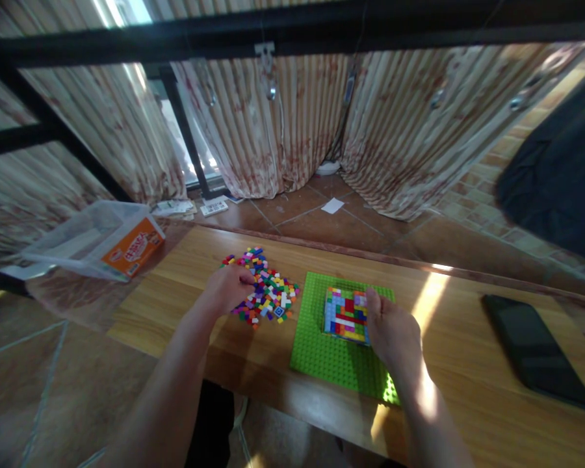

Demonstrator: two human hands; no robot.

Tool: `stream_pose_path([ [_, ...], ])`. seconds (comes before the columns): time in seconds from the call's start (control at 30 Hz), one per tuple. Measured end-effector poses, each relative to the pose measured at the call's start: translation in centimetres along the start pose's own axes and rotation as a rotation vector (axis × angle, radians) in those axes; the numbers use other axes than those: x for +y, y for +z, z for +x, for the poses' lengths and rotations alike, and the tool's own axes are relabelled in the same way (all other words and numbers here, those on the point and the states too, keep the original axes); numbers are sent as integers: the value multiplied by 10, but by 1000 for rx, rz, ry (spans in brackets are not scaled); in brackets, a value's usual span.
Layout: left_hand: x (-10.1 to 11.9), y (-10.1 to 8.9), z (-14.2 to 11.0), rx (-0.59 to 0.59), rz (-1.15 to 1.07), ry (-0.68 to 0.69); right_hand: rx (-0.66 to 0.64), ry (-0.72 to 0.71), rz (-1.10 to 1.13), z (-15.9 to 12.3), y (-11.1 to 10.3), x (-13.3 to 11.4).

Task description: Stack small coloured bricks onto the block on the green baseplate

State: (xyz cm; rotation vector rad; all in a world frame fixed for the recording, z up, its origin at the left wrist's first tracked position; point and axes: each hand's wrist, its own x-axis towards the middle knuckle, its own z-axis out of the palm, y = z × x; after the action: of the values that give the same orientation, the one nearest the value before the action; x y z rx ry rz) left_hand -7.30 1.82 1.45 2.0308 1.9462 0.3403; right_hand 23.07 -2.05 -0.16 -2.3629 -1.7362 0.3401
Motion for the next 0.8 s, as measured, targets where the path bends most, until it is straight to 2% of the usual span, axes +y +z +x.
stream_pose_path([
  [0.33, 6, -1, 1, -41, 79, -7, 27, 4, -2, -1, 2, 1],
  [0.53, 5, -2, 5, 78, -74, 58, 33, -7, 32, -2, 1, 0],
  [0.67, 28, 6, 4, 129, -289, 207, 51, -24, 86, -4, -1, -2],
  [0.8, 65, 27, -2, 103, -403, 366, 45, 12, 154, -4, -4, -4],
])
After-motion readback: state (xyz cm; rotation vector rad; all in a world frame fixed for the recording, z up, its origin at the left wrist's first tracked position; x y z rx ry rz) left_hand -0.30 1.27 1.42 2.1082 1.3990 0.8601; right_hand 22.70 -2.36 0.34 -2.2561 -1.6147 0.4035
